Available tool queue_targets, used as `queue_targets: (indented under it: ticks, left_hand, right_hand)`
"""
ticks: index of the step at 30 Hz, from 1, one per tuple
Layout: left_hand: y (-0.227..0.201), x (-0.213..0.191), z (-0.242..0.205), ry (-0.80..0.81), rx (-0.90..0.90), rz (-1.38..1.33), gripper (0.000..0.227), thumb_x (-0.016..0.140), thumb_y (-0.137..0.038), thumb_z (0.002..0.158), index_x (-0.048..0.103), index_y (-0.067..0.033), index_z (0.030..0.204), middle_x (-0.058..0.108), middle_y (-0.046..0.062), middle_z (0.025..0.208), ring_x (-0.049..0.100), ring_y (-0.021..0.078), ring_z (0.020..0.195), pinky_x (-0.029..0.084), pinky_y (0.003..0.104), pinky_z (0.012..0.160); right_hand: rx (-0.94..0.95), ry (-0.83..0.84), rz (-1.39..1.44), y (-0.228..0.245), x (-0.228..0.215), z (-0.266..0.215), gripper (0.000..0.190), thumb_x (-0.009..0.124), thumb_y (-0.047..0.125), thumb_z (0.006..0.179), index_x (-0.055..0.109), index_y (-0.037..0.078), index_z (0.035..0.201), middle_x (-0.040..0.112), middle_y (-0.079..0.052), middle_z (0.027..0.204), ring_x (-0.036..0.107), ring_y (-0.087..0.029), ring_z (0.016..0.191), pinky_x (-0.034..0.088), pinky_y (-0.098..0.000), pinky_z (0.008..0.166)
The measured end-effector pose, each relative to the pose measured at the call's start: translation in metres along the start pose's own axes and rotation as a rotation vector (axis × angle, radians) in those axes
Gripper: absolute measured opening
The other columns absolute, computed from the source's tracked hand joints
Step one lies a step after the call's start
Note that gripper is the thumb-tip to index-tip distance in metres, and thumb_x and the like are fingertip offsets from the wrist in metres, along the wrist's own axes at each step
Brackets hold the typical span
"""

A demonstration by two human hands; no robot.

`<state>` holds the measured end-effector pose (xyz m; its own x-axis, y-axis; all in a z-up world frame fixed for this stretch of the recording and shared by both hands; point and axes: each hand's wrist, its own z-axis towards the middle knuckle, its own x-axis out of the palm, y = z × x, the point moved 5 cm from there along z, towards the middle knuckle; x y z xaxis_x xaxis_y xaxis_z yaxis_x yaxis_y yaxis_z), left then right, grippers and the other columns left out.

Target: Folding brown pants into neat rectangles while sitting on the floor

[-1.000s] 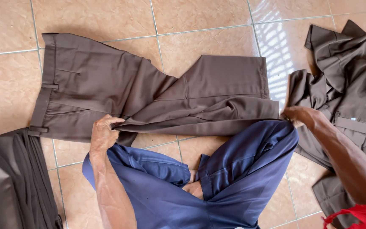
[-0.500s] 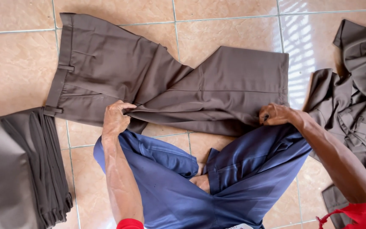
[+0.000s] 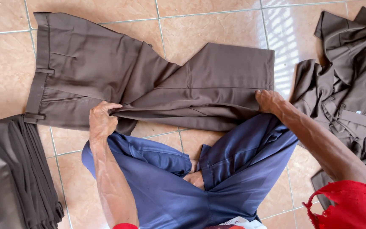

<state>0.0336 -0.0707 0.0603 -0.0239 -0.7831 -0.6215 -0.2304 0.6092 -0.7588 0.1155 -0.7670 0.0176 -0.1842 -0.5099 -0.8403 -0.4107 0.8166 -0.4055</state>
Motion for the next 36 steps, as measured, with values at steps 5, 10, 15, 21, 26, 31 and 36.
queue_targets:
  ticks: [5, 10, 15, 21, 26, 31, 36]
  left_hand:
    - [-0.026, -0.018, 0.003, -0.362, 0.107, -0.003, 0.052, 0.063, 0.017, 0.059, 0.081, -0.0230, 0.087, 0.065, 0.006, 0.077, 0.069, 0.0333, 0.082, 0.059, 0.045, 0.079]
    - [-0.031, -0.037, 0.001, -0.713, 0.143, 0.007, 0.052, 0.055, 0.016, 0.059, 0.082, -0.0151, 0.090, 0.064, 0.005, 0.076, 0.064, 0.0230, 0.072, 0.057, 0.034, 0.077]
    - [-0.014, -0.046, 0.003, -0.936, 0.142, 0.052, 0.043, 0.057, 0.021, 0.057, 0.081, -0.0013, 0.085, 0.079, 0.007, 0.079, 0.059, 0.0174, 0.066, 0.054, 0.029, 0.065]
    - [0.046, -0.027, 0.015, -1.008, -0.106, 0.093, 0.043, 0.063, 0.007, 0.058, 0.080, -0.0265, 0.077, 0.058, -0.002, 0.073, 0.068, 0.0297, 0.074, 0.056, 0.041, 0.084]
    - [0.037, -0.024, 0.016, -0.948, -0.103, 0.101, 0.042, 0.064, 0.009, 0.060, 0.081, -0.0251, 0.078, 0.058, -0.001, 0.073, 0.067, 0.0313, 0.075, 0.056, 0.044, 0.082]
    - [0.037, -0.023, 0.016, -0.925, -0.099, 0.118, 0.043, 0.066, 0.009, 0.059, 0.081, -0.0259, 0.079, 0.059, -0.001, 0.072, 0.068, 0.0317, 0.076, 0.055, 0.044, 0.083]
    - [0.034, -0.024, 0.014, -0.937, -0.093, 0.112, 0.042, 0.066, 0.008, 0.059, 0.081, -0.0260, 0.080, 0.060, -0.001, 0.072, 0.068, 0.0301, 0.077, 0.055, 0.042, 0.083]
  right_hand:
    - [0.037, -0.099, 0.160, -0.005, -0.058, 0.024, 0.037, 0.040, 0.022, 0.100, 0.058, 0.019, 0.132, 0.070, -0.015, 0.098, 0.076, -0.039, 0.074, 0.061, -0.0543, 0.063]
    - [0.345, -0.660, 0.539, 0.014, -0.242, 0.041, 0.021, 0.049, 0.000, 0.100, 0.049, 0.007, 0.120, 0.067, -0.019, 0.098, 0.069, -0.039, 0.080, 0.055, -0.0506, 0.070]
    - [-0.036, -0.888, 0.815, 0.037, -0.305, 0.040, 0.032, 0.046, -0.017, 0.092, 0.038, 0.000, 0.118, 0.048, -0.020, 0.120, 0.052, -0.033, 0.094, 0.048, -0.0450, 0.081]
    - [-0.624, -0.747, 0.285, 0.073, -0.239, -0.006, 0.027, 0.051, 0.013, 0.102, 0.066, 0.008, 0.080, 0.066, -0.015, 0.126, 0.070, -0.035, 0.086, 0.055, -0.0419, 0.067]
    - [-0.302, 0.105, 0.380, 0.071, -0.141, -0.026, 0.022, 0.048, 0.006, 0.097, 0.070, 0.008, 0.100, 0.055, -0.005, 0.131, 0.066, -0.050, 0.073, 0.059, -0.0582, 0.071]
    - [-0.199, 0.190, 0.359, 0.059, -0.050, -0.013, 0.018, 0.071, 0.023, 0.088, 0.069, 0.006, 0.093, 0.050, -0.020, 0.136, 0.067, -0.045, 0.066, 0.059, -0.0550, 0.065]
    - [-0.203, 0.221, 0.181, 0.073, -0.074, -0.016, 0.031, 0.076, 0.035, 0.084, 0.069, 0.008, 0.097, 0.058, -0.028, 0.129, 0.073, -0.041, 0.073, 0.057, -0.0523, 0.065]
